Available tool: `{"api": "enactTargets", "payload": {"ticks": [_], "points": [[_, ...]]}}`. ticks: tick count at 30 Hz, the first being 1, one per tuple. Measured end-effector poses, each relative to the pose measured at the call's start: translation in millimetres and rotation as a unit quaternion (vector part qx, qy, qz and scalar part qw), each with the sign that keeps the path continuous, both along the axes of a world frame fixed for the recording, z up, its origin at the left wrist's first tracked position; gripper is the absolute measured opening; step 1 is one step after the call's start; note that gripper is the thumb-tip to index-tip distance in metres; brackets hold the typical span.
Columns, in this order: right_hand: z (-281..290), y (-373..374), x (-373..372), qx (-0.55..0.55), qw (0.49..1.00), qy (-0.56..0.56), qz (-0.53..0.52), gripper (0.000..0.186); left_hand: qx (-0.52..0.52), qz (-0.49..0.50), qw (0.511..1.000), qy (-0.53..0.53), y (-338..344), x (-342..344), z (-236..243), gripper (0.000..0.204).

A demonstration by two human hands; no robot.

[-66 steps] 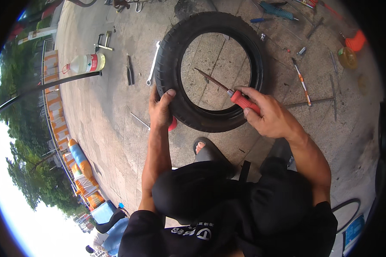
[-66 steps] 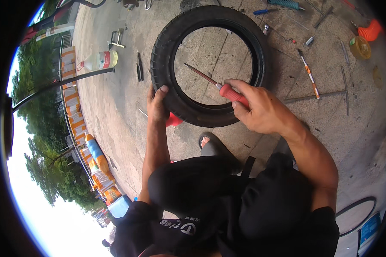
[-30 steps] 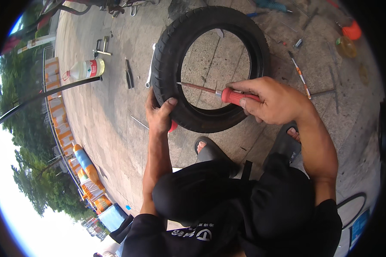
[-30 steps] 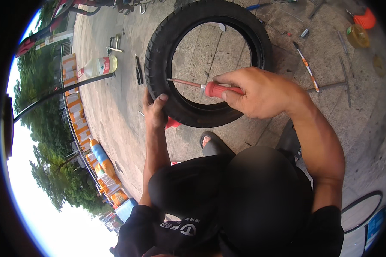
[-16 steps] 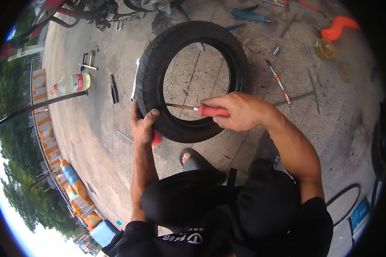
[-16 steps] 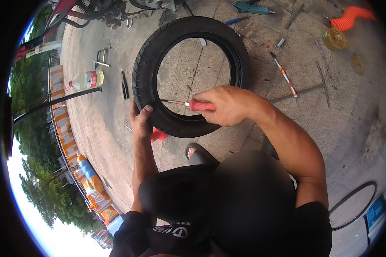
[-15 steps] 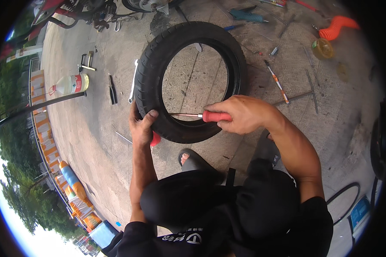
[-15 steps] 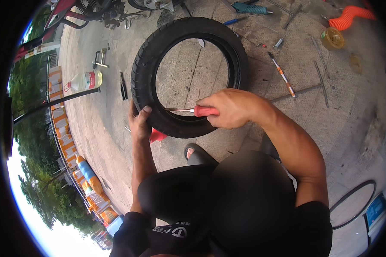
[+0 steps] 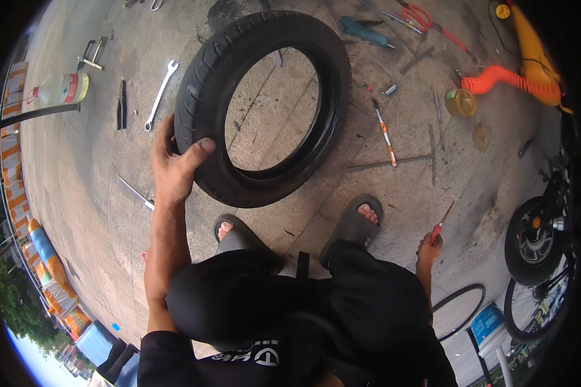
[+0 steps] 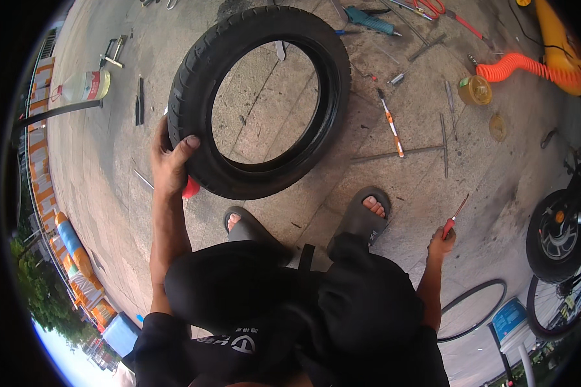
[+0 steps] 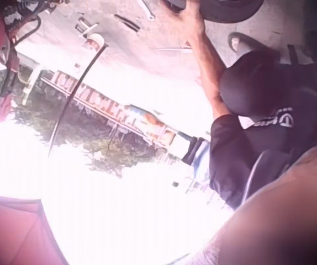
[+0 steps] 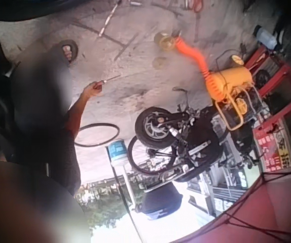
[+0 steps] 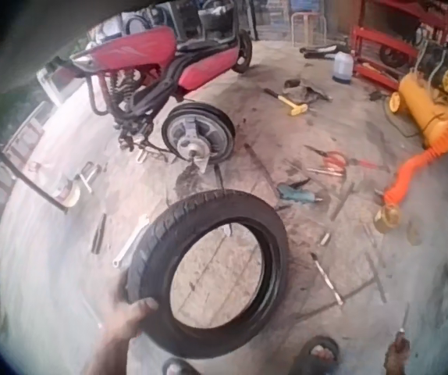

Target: The person removes the inner tube from a motorcycle tire using a tire lever, applies sealant to the tire interior with a brush, and then reassembles the tire onto the wheel rim, securing it with a wrench.

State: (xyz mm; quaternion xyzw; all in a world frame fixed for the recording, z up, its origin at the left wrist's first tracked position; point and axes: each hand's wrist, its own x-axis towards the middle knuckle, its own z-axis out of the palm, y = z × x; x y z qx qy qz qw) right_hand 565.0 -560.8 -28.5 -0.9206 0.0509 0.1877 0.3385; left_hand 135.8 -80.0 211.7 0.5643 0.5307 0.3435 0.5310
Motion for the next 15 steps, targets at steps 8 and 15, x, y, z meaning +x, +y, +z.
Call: {"api": "enactTargets", "payload": {"ticks": [8,15], "points": [[1.6,-8.4,-19.1,-0.011,0.999,0.032,0.004,0.046,0.022,-0.017,1.0,-0.003,-4.4,9.3,6.7,0.078],[82.1,139.1,-82.4,0.238,0.925,0.11,0.273,0.048,0.062,-0.041,0.996,0.042,-22.7,25.9,14.6,0.082]]}}
